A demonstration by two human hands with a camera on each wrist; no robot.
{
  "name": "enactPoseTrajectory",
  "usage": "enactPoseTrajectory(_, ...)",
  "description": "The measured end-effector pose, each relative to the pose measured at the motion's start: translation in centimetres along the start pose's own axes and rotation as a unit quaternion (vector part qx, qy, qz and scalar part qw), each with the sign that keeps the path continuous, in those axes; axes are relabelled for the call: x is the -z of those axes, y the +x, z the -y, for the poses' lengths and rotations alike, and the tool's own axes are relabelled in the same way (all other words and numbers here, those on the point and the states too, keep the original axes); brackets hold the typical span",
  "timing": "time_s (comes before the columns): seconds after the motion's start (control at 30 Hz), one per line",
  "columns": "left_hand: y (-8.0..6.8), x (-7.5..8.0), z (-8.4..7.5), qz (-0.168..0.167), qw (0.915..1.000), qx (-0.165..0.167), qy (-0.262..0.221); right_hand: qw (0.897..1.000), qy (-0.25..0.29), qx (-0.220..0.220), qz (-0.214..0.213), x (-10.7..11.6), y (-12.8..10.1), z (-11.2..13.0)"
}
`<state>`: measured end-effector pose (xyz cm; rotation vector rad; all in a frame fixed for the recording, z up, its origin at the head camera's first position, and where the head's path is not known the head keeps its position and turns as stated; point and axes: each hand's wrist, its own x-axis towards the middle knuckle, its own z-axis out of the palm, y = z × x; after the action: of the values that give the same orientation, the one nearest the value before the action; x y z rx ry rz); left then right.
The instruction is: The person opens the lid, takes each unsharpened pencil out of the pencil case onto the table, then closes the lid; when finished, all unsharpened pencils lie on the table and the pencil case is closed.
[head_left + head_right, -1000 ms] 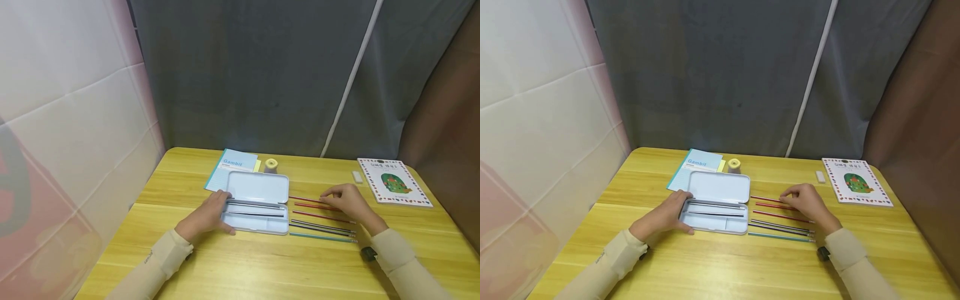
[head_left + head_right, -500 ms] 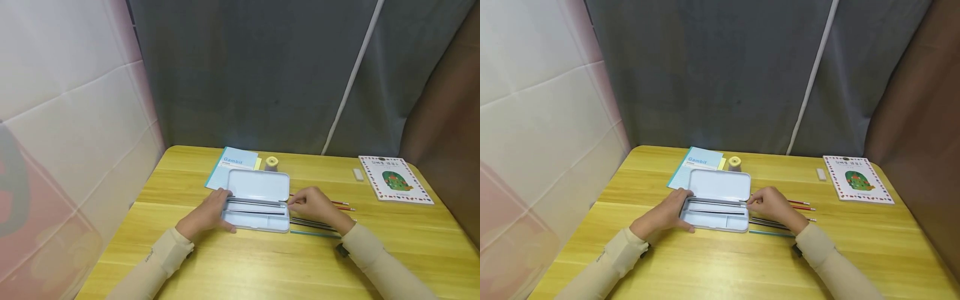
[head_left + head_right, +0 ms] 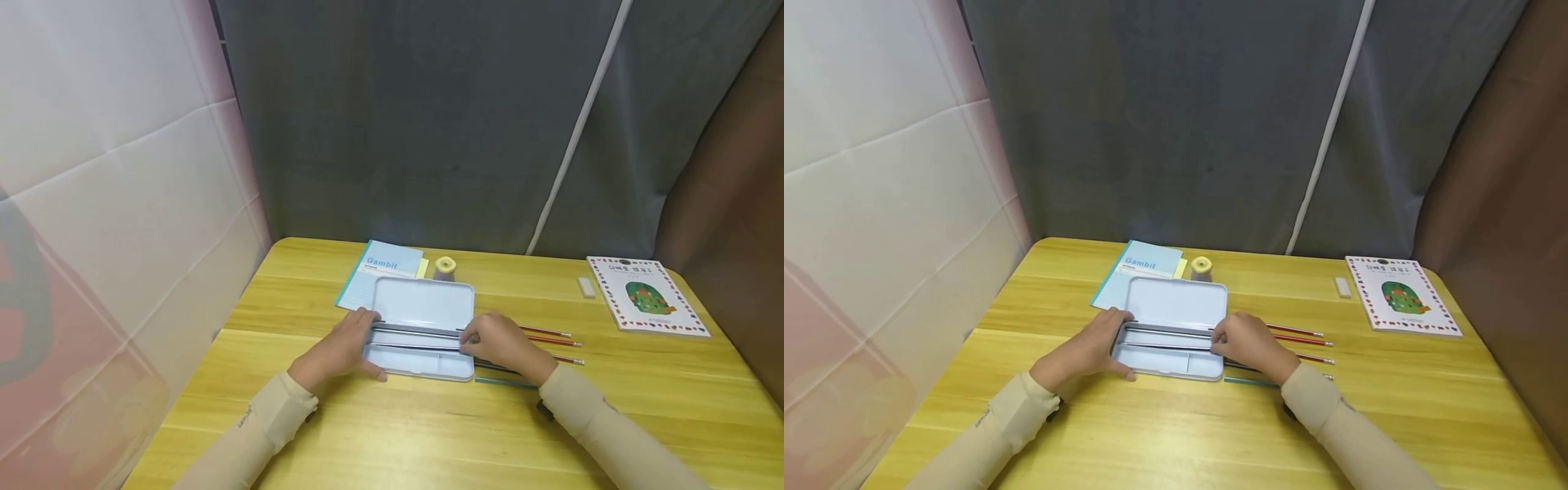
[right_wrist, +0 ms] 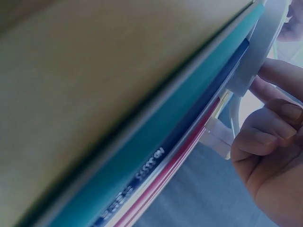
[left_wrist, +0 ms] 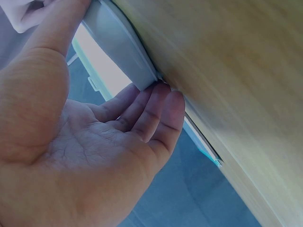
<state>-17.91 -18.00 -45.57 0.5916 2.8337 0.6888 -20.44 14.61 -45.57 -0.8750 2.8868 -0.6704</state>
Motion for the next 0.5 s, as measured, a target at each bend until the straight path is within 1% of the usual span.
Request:
enactPoseTrajectory(0.23, 0.02, -0.01, 0.01, -0.002, 1.0, 0.0, -0.001, 1.0, -0.012, -0.009, 0.013, -0.03, 0.36, 0.25)
enactPoseTrajectory(0.5, 0.01, 0.02, -0.14, 0.0, 1.0, 0.005, 0.003, 0.999, -0.01, -0.023, 0.022, 0.11, 0.39, 0.68)
